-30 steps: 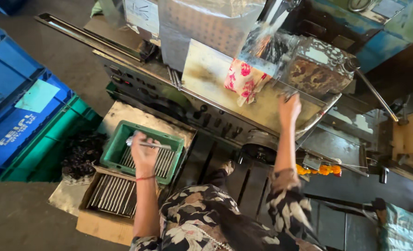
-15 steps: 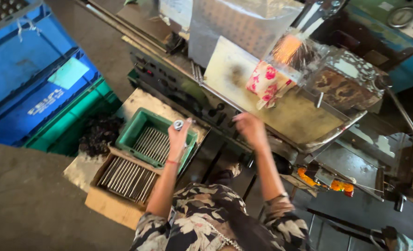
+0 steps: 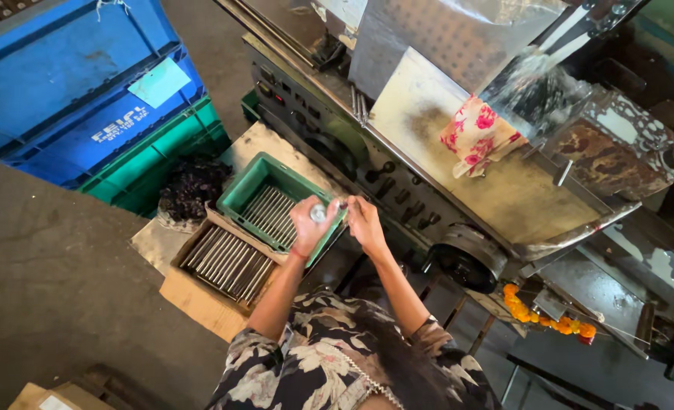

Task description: The person machines metal parts on a lathe. They insert a metal rod into the lathe chuck, tighten it with a wrench, run the lathe to shape the part, then remove the finished piece and place it into a green crate, repeating the cycle with new rods.

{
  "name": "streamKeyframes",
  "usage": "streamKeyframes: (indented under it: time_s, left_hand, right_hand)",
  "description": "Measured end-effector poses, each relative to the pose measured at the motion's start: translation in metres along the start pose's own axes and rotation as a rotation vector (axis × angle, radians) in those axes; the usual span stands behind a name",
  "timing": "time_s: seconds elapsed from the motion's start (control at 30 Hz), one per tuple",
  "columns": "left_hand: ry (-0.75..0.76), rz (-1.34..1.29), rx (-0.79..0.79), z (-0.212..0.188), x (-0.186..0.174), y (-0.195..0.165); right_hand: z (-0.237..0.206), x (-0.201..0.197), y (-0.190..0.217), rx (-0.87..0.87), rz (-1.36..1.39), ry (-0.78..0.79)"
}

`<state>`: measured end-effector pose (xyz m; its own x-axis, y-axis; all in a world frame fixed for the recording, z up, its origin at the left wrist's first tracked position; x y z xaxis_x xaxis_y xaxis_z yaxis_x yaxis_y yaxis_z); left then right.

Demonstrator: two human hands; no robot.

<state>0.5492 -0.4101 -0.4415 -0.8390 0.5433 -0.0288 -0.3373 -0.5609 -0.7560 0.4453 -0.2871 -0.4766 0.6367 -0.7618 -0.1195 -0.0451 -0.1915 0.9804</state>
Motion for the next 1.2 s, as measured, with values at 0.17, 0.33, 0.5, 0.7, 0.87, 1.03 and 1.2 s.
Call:
streamKeyframes:
  time_s: [0.17,0.33,0.5,0.7,0.87,1.03,1.2]
  left_hand:
    - [0.002,-0.004,-0.050,0.000,-0.007,0.001]
    - [-0.255,-0.371,-0.538,-0.013,0.001,0.033]
    - [-0.387,-0.647,-0.698,-0.008,0.018,0.039]
    - [-0.021,-0.497,-0.810,-0.020,0.008,0.030]
    - [0.336,-0.199,-0.755,-0.035,0.011,0.043]
    - [0.625,0.424,-0.750,-0.061,0.020,0.083]
    - [0.705,0.632,-0.733,-0.071,0.022,0.106]
  right_hand:
    - [0.000,0.009,0.005,0.039,0.100,0.076]
    - [-0.007,0.034,0.009,-0.085,0.179,-0.018]
    - [-0.007,0.038,0.036,-0.510,-0.001,-0.162]
    - [-0.004,0.027,0.027,-0.413,-0.011,-0.192]
    - [0.008,0.027,0.032,-0.263,0.408,-0.314]
    - [0.000,-0.017,0.059,-0.399,0.278,-0.369]
    - [-0.050,-0.052,0.038,-0.476,0.094,-0.424]
Point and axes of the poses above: each hand's wrist, its own z-axis towards the middle knuckle, its own x-axis out of the palm, y = z × x, the point moved 5 cm from there along z, towards the middle knuckle, and after that the axes turned 6 degrees about -z, right-handed, at the moved point
